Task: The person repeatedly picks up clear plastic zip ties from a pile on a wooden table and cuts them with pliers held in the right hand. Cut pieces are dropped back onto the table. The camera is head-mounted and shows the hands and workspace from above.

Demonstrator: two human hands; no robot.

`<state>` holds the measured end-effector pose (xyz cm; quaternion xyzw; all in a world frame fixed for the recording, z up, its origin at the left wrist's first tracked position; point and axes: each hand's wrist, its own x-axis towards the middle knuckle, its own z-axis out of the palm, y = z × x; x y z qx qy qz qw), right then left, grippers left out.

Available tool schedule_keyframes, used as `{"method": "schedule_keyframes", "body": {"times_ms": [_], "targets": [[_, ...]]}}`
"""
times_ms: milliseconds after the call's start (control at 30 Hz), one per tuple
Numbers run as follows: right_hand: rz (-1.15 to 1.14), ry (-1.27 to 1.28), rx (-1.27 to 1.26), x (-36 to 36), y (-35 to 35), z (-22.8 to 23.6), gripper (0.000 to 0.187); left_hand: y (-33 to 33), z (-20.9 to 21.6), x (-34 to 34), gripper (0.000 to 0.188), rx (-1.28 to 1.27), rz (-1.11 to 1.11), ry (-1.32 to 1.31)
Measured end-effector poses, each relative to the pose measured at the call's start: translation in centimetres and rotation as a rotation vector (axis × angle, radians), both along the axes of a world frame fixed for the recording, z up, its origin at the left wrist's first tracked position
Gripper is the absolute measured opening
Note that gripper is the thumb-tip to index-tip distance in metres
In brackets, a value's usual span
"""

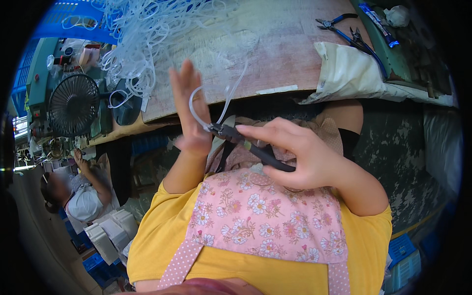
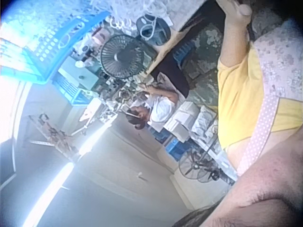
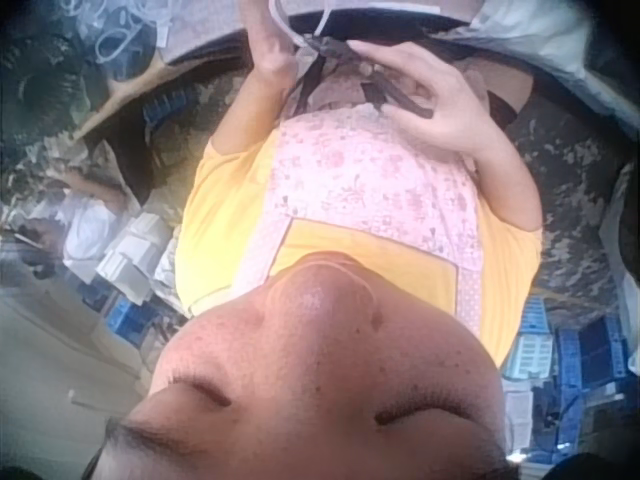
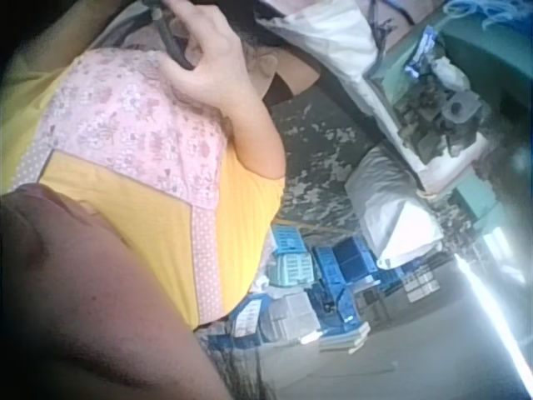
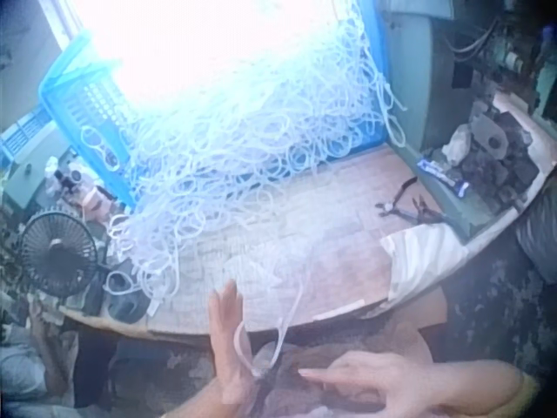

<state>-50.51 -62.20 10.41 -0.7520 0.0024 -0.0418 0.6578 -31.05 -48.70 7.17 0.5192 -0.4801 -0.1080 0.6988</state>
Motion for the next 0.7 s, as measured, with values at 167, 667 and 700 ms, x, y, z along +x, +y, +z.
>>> {"method": "schedule_keyframes", "body": {"times_ms": [167,667,700], "targets": [[0.112,0.008,0.937,0.0,0.5,0.7,0.077,0.2,-0.7,-0.6,0.087,0.074,0.069,-0.168],[-0.258,-0.227,-0.903,0.9,2.4,0.2,0.068,-1.2,2.8,-0.8,0.075,-0.249,-0.097,0.928],[-0.249,-0.208,-0.917,0.9,2.5,0.2,0.069,-1.1,2.9,-0.8,0.075,-0.256,-0.099,0.930]]}}
